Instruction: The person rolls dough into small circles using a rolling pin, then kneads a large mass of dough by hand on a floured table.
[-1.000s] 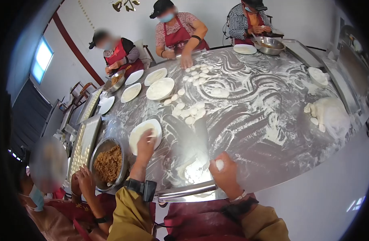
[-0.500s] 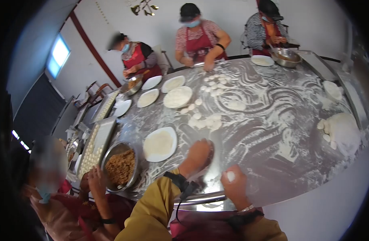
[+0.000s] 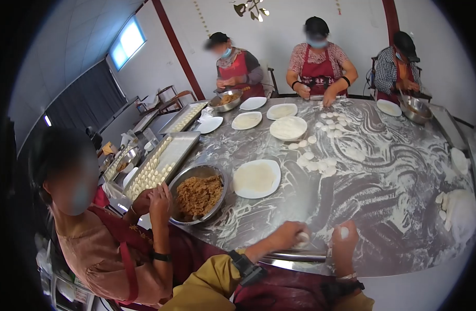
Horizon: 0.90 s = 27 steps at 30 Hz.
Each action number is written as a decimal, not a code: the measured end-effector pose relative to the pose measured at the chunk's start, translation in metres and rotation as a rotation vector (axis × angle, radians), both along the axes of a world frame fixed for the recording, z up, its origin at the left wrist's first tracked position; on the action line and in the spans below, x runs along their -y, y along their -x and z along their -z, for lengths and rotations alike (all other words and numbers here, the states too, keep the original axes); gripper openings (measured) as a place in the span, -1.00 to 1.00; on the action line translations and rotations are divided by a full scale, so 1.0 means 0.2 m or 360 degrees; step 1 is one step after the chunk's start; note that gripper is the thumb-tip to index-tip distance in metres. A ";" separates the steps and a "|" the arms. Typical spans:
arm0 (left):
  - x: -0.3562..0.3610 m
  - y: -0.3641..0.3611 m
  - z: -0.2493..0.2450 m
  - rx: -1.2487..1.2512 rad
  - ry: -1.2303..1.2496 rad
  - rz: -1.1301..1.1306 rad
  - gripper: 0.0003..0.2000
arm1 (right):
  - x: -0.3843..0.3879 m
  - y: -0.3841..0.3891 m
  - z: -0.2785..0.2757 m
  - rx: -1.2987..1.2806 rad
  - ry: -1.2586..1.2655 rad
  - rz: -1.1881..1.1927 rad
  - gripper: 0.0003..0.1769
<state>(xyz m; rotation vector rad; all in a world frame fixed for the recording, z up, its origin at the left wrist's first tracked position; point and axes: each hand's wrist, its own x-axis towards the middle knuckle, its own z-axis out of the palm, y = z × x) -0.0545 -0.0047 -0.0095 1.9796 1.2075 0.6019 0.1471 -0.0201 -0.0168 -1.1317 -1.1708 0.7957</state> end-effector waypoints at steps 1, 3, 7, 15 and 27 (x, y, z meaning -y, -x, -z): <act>0.02 -0.05 0.00 -0.0044 -0.0058 0.0001 -0.82 | 0.00 -0.01 0.01 0.0023 -0.0044 0.0008 -0.85; 0.06 -0.13 0.05 -0.0086 -0.0209 -0.0054 -0.85 | 0.01 -0.01 0.00 0.0017 -0.0010 0.0023 -0.84; 0.11 -0.17 0.11 -0.0080 -0.0450 -0.0219 -0.84 | 0.02 -0.01 -0.02 -0.0053 0.0120 0.0027 -0.83; 0.20 -0.19 0.07 -0.0059 -0.0565 -0.0238 -0.79 | 0.04 -0.02 0.01 -0.0150 0.0103 0.0045 -0.84; 0.21 -0.20 0.15 -0.0118 -0.0628 -0.0318 -0.73 | -0.05 -0.11 0.17 0.0258 -0.0034 0.0126 -0.87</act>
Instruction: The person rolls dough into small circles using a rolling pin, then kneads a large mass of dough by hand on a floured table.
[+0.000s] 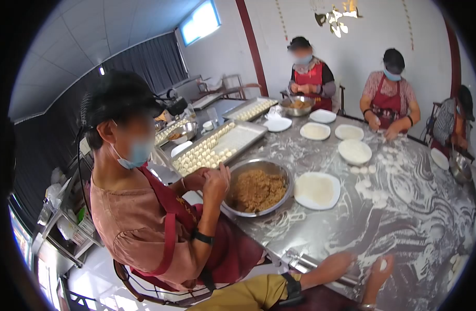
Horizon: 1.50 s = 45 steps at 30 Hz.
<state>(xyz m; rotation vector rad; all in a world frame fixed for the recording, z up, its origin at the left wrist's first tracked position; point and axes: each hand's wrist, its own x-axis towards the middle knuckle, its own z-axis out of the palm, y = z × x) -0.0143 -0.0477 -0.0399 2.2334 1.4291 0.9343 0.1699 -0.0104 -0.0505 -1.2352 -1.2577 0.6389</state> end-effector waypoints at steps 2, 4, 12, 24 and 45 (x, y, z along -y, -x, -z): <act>-0.01 -0.01 0.00 0.0086 -0.0008 -0.0013 -0.73 | 0.02 0.03 -0.09 0.0119 -0.0068 0.0032 -0.87; 0.01 0.00 -0.04 0.0098 0.0072 -0.0009 -0.73 | 0.04 0.04 -0.10 0.0111 -0.0030 0.0021 -0.88; 0.03 -0.01 -0.07 -0.0049 0.0148 -0.0016 -0.71 | 0.06 0.03 -0.12 0.0075 -0.0044 -0.0034 -0.85; 0.01 0.00 -0.08 0.0058 0.0278 -0.0043 -0.66 | 0.04 0.05 -0.10 -0.0009 -0.0087 -0.0017 -0.85; -0.08 0.05 0.17 -0.0246 0.0047 0.0154 -0.65 | 0.03 0.03 0.00 0.0184 0.0010 0.0162 -0.85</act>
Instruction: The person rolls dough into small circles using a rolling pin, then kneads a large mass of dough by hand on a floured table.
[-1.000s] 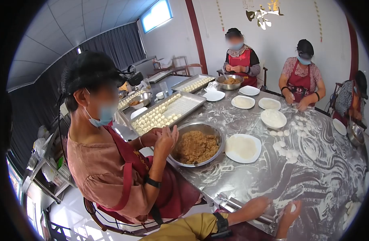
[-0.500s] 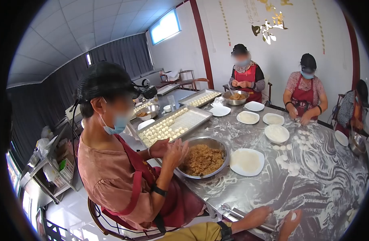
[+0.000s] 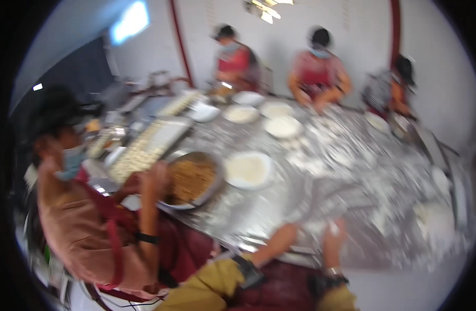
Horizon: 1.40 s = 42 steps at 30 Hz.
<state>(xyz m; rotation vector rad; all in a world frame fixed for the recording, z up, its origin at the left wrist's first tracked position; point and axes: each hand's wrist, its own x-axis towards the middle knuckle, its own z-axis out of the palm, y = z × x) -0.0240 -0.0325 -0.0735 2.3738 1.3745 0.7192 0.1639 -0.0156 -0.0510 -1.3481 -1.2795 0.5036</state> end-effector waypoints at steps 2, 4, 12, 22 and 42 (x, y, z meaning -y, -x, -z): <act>0.00 0.05 0.03 0.0191 0.0084 0.0077 -0.66 | 0.04 0.06 -0.10 0.0080 -0.0260 0.0076 -0.88; -0.02 0.06 -0.16 0.0089 0.0230 -0.0140 -0.77 | 0.08 0.08 -0.18 0.0047 -0.0215 0.0019 -0.88; -0.09 0.03 -0.32 0.0301 0.0590 -0.0036 -0.93 | 0.19 0.06 -0.31 -0.0275 0.0132 -0.0233 -0.87; -0.17 -0.08 -0.32 0.0038 0.0417 -0.0067 -0.90 | -0.19 0.16 -0.24 -0.0127 0.0119 -0.0149 -0.85; -0.13 -0.02 -0.36 -0.0004 0.0596 0.0084 -0.87 | 0.01 0.07 -0.18 0.0105 -0.0041 -0.0086 -0.84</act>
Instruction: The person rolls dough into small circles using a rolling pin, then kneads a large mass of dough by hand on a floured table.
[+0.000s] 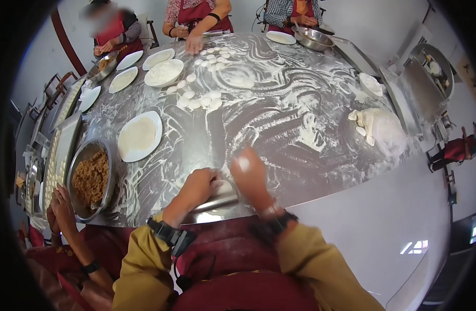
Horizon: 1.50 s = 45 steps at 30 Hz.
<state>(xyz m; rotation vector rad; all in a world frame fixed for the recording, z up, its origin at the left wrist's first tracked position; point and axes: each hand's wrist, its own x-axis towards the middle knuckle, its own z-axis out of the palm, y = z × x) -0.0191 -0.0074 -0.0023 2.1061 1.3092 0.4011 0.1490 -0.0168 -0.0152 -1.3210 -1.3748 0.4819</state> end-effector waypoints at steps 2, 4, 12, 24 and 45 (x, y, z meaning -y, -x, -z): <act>0.03 0.06 -0.01 0.0028 0.0038 0.0008 -0.86 | 0.16 -0.02 -0.03 -0.0076 0.0004 0.0031 -0.84; 0.07 0.07 -0.04 0.0146 0.0230 -0.0052 -0.88 | 0.18 -0.01 -0.03 -0.0143 0.0042 0.0028 -0.84; -0.05 -0.05 0.05 0.0087 -0.0119 -0.0112 -0.85 | -0.12 0.09 -0.09 -0.0106 -0.0011 0.0033 -0.82; -0.02 -0.06 0.01 0.0161 -0.0134 -0.0173 -0.87 | -0.15 0.10 -0.11 -0.0074 0.0014 0.0050 -0.83; 0.03 0.08 0.01 0.0122 0.0108 -0.0043 -0.83 | 0.20 0.00 -0.06 -0.0091 0.0073 0.0068 -0.80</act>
